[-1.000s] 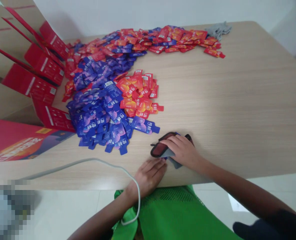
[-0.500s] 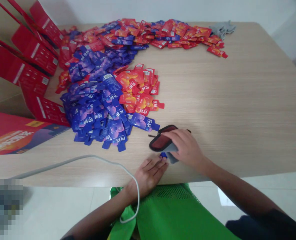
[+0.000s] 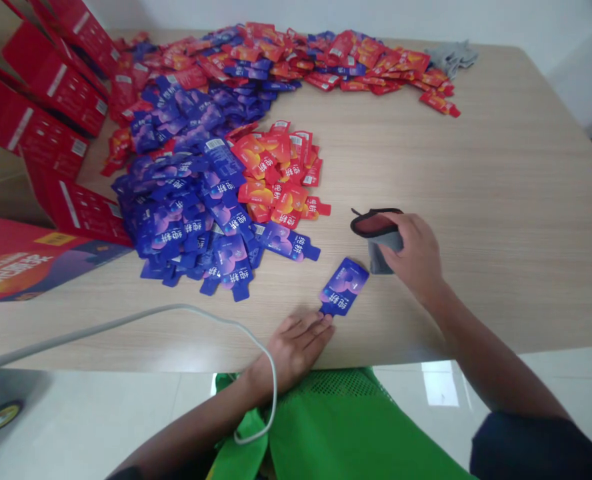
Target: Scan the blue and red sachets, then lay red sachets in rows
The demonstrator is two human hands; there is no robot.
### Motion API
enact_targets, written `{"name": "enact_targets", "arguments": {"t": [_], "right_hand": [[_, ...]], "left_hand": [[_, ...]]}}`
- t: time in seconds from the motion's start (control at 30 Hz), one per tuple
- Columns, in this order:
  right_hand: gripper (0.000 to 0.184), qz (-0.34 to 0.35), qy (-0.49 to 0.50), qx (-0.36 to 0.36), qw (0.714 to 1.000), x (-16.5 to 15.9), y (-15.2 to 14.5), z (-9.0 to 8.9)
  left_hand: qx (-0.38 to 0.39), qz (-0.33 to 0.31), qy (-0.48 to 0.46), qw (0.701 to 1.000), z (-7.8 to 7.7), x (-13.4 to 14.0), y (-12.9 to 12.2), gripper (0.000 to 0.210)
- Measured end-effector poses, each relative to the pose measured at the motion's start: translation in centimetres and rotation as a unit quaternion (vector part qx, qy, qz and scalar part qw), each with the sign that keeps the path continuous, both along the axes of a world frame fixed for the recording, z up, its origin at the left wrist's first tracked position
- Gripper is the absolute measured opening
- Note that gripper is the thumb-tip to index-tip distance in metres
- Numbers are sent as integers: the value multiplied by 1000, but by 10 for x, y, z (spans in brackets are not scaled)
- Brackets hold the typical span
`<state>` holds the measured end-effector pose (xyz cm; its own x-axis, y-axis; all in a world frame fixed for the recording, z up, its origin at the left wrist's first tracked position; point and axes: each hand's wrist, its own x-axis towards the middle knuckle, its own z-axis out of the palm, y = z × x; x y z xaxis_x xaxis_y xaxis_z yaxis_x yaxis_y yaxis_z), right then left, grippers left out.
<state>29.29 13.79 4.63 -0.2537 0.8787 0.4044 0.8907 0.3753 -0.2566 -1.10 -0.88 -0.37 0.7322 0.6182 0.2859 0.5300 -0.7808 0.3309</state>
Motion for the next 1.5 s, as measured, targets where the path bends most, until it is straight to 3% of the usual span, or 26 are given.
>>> {"name": "enact_targets", "arguments": {"t": [0.07,0.13,0.23,0.3,0.4,0.53,0.67,0.77,0.83,0.9,1.0,1.07,1.2,1.37,1.5], "right_hand": [[52,30,45,6,999,-18,-16,9],[51,106,44,-32,993,-43,-38,8],[41,215,-4,-87,973,-73,-66,-10],[38,232,-25,-105,967,-80,-72,-24],[42,196,-33,-113,974,-70,-60,-35],[48,132,-54,-113,983,-33,-19,-33],[50,38,-52,-73,995,-1,8,-18],[51,-28,29,-25,999,-2,2,3],[51,-1,64,-22,998,-18,-15,15],[52,82,69,-45,993,-40,-37,18],[48,206,35,-99,973,-71,-65,1],[43,246,7,-117,962,-81,-74,-15],[38,224,-19,-114,968,-76,-65,-34],[52,167,-34,-124,978,-46,-33,-35],[50,101,-65,-109,987,-14,-4,-35]], "left_hand": [[-3,3,-6,1000,1,1,1,36],[-8,8,-14,1000,2,2,1,36],[-24,12,-25,999,3,2,0,35],[-31,14,-27,999,4,3,0,34],[-26,16,-18,999,3,2,-1,35],[-20,13,-14,1000,2,1,-1,35],[-26,9,-12,1000,2,1,-1,36],[-26,15,-17,999,3,1,0,35],[-25,16,-20,999,3,1,0,34],[-24,16,-24,999,2,2,0,34],[-31,20,-36,999,2,3,-1,32],[-42,20,-42,998,2,3,-1,31],[-42,13,-38,998,3,2,0,33],[-36,4,-17,999,3,0,1,36],[-28,3,-12,1000,5,-1,1,35]]}}
